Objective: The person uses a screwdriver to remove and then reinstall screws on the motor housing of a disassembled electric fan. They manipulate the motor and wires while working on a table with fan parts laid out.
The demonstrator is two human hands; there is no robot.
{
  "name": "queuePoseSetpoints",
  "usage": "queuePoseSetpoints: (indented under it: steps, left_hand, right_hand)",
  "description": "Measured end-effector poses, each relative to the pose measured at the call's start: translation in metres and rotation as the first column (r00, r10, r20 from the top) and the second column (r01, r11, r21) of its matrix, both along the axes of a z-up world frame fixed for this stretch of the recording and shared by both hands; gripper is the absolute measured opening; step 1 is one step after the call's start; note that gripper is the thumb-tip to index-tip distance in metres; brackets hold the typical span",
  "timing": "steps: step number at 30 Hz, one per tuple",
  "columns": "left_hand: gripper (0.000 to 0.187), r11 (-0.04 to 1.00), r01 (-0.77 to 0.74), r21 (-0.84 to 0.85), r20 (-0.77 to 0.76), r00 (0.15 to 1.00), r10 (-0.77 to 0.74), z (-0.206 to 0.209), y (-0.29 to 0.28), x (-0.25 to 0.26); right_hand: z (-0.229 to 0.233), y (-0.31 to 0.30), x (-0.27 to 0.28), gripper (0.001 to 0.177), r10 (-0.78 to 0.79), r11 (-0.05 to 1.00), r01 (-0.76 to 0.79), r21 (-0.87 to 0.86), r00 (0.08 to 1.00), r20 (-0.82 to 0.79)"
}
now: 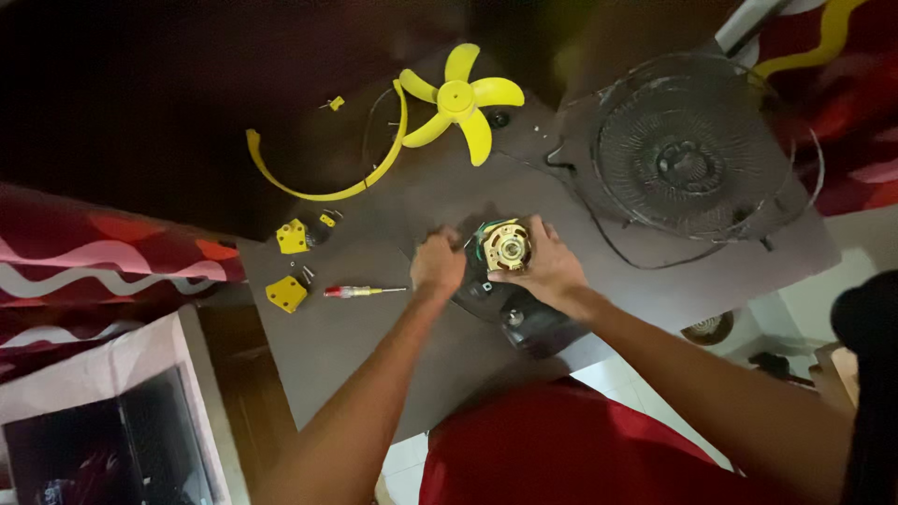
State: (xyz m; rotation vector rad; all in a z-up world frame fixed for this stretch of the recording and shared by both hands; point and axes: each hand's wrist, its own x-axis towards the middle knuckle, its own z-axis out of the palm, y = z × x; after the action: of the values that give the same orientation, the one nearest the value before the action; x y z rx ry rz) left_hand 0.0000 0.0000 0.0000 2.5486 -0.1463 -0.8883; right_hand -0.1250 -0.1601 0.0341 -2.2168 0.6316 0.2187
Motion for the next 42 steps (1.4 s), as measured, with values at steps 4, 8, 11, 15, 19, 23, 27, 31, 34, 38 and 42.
queuePoseSetpoints:
  steps: [4,8,11,15,19,23,27,31,34,38,42]
  left_hand:
    - [0.043,0.917,0.259,0.302,0.203,0.923,-0.328,0.008,0.028,-0.022]
    - [0.035,0.920,0.313,0.235,0.223,0.904,-0.364,0.006,0.047,-0.031]
    - [0.034,0.906,0.353,0.233,0.246,0.880,-0.406,0.002,0.047,-0.027]
    - [0.033,0.966,0.207,0.153,0.122,0.966,-0.227,0.008,0.046,-0.029]
    - [0.030,1.000,-0.021,-0.017,0.093,0.995,0.023,0.033,0.055,-0.038]
    - [0.026,0.971,-0.102,-0.217,0.070,0.990,0.120,0.066,0.070,-0.053]
    - [0.026,0.956,-0.108,-0.274,0.101,0.985,0.140,0.109,0.081,-0.065]
    - [0.023,0.934,0.005,-0.357,0.302,0.947,0.110,0.144,0.078,-0.063]
    - [0.023,0.954,-0.011,-0.301,0.185,0.980,0.069,0.159,0.066,-0.052]
    - [0.022,0.962,0.157,-0.224,0.187,0.976,-0.116,0.169,0.044,-0.036]
    - [0.023,0.941,0.266,-0.212,0.312,0.930,-0.193,0.167,0.030,-0.033]
  right_hand:
    - [0.000,0.001,0.007,0.103,-0.009,1.000,0.010,0.010,0.998,-0.068]
    - [0.001,-0.010,0.016,0.099,0.025,1.000,-0.025,0.009,0.999,-0.035]
    - [0.005,-0.022,0.023,0.104,0.095,0.992,-0.091,0.087,0.995,-0.042]
    - [0.013,-0.034,0.034,0.117,0.183,0.948,-0.132,0.289,0.971,-0.155]
    - [0.011,-0.048,0.044,0.114,0.449,0.892,-0.433,0.126,0.881,-0.149]
    - [0.002,-0.046,0.039,0.111,0.423,0.906,-0.412,0.098,0.881,-0.211]
    - [-0.013,-0.042,0.015,0.112,0.126,0.961,-0.047,0.273,0.951,-0.282]
    - [-0.032,-0.057,-0.002,0.079,0.105,0.815,-0.123,0.566,0.992,0.064]
    - [-0.044,-0.072,0.001,0.062,0.062,0.779,-0.037,0.626,0.998,-0.017]
    - [-0.060,-0.086,0.022,0.051,-0.113,0.900,0.222,0.374,0.949,-0.293]
    - [-0.074,-0.092,0.050,0.044,-0.026,0.874,0.008,0.486,0.999,0.030]
